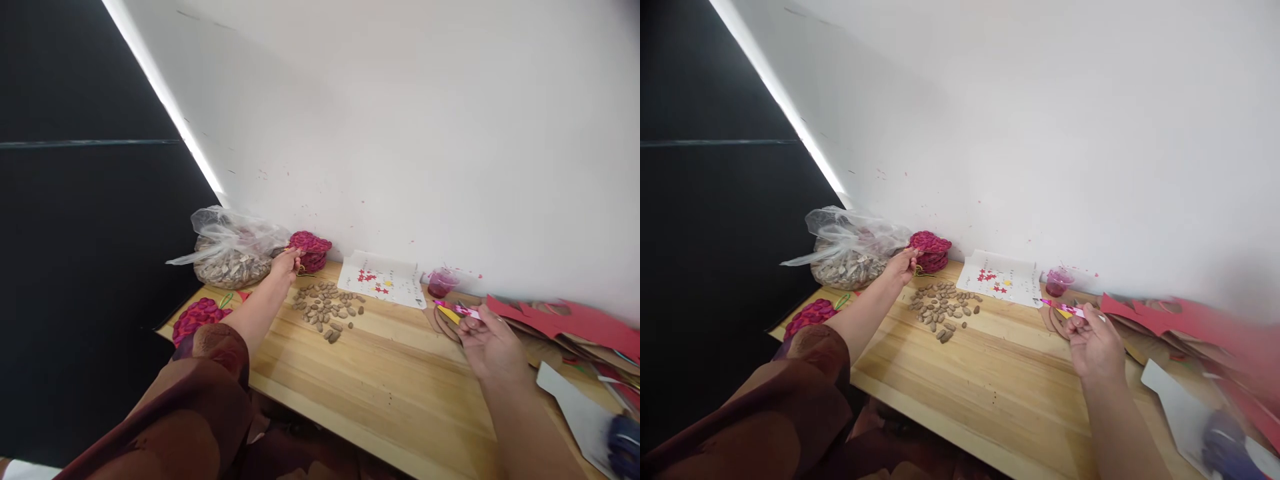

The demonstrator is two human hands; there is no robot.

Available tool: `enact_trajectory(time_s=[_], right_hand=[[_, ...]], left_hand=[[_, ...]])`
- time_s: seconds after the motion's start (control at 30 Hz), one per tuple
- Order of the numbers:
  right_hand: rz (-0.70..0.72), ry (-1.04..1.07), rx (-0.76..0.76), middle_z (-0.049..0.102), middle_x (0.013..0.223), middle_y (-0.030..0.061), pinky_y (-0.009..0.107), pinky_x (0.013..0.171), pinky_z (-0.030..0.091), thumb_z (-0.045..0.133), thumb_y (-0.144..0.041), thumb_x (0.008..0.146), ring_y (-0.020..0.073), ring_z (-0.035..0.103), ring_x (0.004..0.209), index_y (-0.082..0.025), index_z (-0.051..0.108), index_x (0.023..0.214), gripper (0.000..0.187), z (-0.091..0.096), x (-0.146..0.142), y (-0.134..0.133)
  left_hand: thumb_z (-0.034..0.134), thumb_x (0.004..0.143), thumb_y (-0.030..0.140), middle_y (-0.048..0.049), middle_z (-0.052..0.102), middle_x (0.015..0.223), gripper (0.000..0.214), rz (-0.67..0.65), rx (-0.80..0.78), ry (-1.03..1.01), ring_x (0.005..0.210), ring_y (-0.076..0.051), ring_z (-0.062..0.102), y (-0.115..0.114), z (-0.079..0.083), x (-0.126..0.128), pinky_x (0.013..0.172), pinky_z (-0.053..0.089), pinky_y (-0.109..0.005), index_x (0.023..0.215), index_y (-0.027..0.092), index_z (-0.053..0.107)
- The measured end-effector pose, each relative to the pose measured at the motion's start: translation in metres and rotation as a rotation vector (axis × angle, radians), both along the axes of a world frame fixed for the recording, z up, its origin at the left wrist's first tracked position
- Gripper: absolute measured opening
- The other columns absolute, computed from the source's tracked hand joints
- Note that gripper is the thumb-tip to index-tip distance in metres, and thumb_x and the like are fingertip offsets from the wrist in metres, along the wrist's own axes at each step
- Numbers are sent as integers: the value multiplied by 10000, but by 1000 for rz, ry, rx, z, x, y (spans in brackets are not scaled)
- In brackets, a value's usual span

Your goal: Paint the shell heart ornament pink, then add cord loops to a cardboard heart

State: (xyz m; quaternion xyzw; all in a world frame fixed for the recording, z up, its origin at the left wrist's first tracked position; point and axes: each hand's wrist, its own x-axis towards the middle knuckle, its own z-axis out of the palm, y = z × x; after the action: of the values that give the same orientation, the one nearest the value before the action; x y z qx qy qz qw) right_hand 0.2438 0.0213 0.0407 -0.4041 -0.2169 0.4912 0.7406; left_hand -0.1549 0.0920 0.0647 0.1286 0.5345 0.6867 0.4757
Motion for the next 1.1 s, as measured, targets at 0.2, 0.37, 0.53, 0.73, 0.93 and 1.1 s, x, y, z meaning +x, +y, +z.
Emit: enact_trajectory(time_s=[0.2, 0.37, 0.53, 0.73, 0.93, 1.1], right_hand=[[34, -26, 32, 452, 589, -77, 178, 469, 402, 851, -261, 760, 64, 430, 527, -180, 538, 685, 332, -1, 0, -1], [-7, -26, 29, 517, 637, -71, 191, 458, 405, 885, -275, 719, 59, 433, 525, -169, 587, 714, 316, 4, -3, -4], [-7, -30, 28, 502, 589, -79, 187, 457, 402, 900, -304, 711, 60, 439, 514, -166, 595, 724, 334, 2, -2, -2], [27, -37, 35, 497, 598, -94, 181, 462, 415, 916, -356, 703, 50, 446, 497, -180, 554, 731, 404, -3, 1, -1], [7, -20, 29, 513, 602, -91, 167, 464, 409, 915, -352, 689, 47, 448, 510, -185, 564, 747, 393, -3, 0, -1], [9, -13, 33, 492, 581, -91, 164, 476, 403, 931, -361, 673, 49, 454, 520, -185, 540, 726, 432, -4, 1, -1]], left_hand=[[667, 986, 342, -102, 673, 1237, 349, -12, -40, 83, 1015, -222, 691, 0, -5, 1, 846, 617, -413, 1282, 160, 635], [666, 990, 327, -78, 693, 1128, 295, 3, -83, 154, 892, -179, 694, -7, -10, 1, 745, 619, -343, 1224, 148, 650], [664, 995, 310, -23, 696, 928, 214, 25, -82, 236, 672, -108, 642, -9, -12, 2, 582, 563, -240, 1114, 132, 670], [793, 877, 171, 28, 691, 682, 314, 82, -67, 313, 400, -48, 524, -8, -15, 2, 404, 324, -132, 1117, 153, 591], [756, 875, 134, 6, 700, 709, 379, 67, -70, 428, 402, -70, 557, -10, -18, 5, 402, 322, -136, 1167, 173, 517], [772, 834, 158, -37, 696, 853, 447, 50, -69, 654, 547, -113, 653, -19, -23, 4, 467, 456, -177, 1196, 162, 508]])
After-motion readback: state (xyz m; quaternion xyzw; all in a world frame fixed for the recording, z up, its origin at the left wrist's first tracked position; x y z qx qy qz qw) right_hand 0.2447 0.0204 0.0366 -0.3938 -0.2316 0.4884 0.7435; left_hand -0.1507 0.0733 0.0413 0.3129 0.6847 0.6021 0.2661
